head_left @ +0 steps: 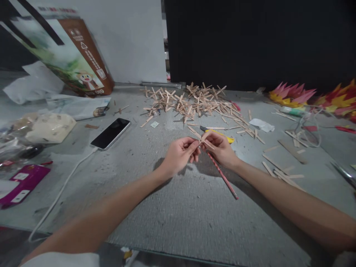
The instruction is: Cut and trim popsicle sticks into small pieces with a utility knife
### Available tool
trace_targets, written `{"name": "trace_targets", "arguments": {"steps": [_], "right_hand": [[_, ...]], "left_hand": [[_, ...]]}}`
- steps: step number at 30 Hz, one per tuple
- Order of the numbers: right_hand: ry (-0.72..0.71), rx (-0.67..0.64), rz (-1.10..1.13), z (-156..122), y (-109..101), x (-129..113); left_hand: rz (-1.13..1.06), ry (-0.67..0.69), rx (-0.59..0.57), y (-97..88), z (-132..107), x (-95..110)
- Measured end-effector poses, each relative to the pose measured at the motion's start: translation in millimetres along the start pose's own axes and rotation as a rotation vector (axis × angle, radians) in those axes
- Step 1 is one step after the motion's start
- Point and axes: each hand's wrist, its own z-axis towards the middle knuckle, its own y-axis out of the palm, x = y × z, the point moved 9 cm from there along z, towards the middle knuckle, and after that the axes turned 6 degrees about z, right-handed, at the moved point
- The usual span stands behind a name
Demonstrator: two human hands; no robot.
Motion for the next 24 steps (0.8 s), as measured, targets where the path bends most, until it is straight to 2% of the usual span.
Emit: {"name": "trace_targets", "arguments": {"steps": [3,8,13,20,24], "right_hand": [[0.013,0.008,0.025,-0.7,-0.9,3.3],[0.065,0.026,0.057,-1.1,-2.7,11.6],[0.054,0.022,-0.037,-0.3,-2.4,8.8],[-0.073,0.038,-0.290,-1.0,2.2,-18.2],[-0.154,0.009,-0.389,-3.5,3.4,-23.6]], "left_hand": [[0.015,0.013,0.009,2.6,-3.6,5.3],[-0.066,-0.053,0.000,10.0,-7.9,2.4],[-0.119,-0.066,0.026,11.6,-10.4,-0.4],[-0.142,-0.086,0.036,12.9,-12.5,-2.8],[-0.117,-0.080,0.027,10.1,-11.6,-2.1]]}}
